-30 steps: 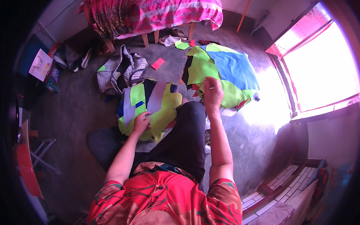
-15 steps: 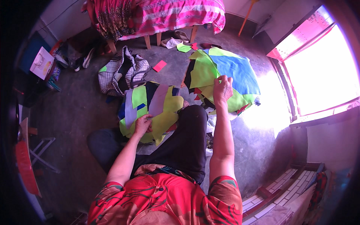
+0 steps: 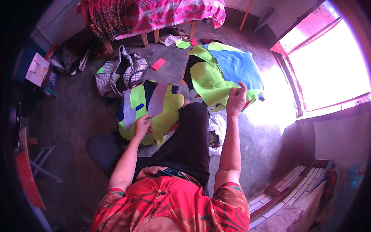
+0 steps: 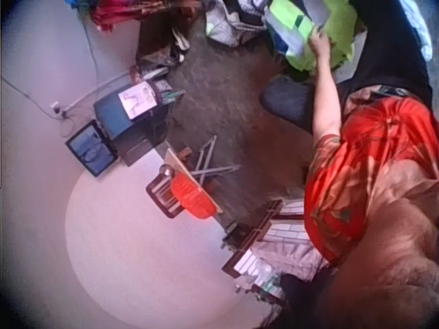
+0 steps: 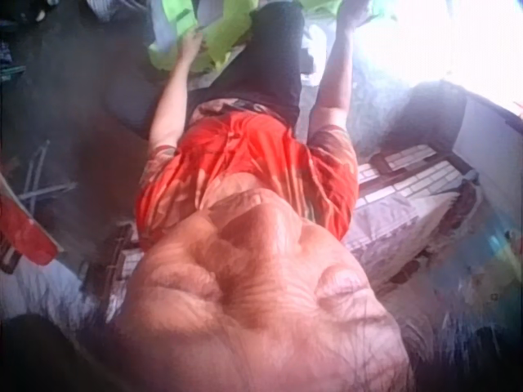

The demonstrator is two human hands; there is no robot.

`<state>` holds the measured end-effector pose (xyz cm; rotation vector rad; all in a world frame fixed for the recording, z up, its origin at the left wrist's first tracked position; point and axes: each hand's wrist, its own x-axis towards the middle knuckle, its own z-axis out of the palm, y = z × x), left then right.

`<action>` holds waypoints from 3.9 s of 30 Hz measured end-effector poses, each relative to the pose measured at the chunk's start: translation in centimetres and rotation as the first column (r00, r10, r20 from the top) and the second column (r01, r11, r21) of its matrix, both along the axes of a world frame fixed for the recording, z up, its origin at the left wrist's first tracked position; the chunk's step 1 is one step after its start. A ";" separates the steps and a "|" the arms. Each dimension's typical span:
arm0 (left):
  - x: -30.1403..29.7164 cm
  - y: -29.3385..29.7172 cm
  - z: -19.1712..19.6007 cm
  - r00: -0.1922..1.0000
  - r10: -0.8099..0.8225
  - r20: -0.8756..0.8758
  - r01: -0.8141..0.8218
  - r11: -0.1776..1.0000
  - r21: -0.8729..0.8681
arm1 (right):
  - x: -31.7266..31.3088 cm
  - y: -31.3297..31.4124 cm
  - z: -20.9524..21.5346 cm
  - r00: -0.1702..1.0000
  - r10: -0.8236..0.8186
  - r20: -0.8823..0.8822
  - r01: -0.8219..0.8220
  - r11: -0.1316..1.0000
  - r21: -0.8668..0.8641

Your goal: The person sits on the floor and assembles a multi-colored fabric object by hand, layering and aligning green, blue, red, and gray fabric pieces. The person repeatedly adjusts and smooths the pieces, building up a layered structure without using tools.

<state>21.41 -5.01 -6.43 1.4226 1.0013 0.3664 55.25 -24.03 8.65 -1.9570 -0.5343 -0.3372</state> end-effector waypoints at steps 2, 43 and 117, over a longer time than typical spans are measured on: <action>-0.3 0.2 0.2 1.000 -0.013 -0.028 0.013 1.000 -0.011 | 1.9 -1.3 -1.6 0.993 -0.121 0.005 0.114 0.923 -0.366; -2.2 -8.5 9.9 0.967 -0.202 0.157 0.037 0.718 0.695 | -20.9 0.1 -3.9 0.586 0.737 -0.336 -0.599 0.674 0.433; -7.9 -1.1 8.1 0.999 -0.007 -0.035 0.030 0.690 0.724 | -19.4 1.0 -3.5 0.555 0.703 -0.444 -0.633 0.704 0.323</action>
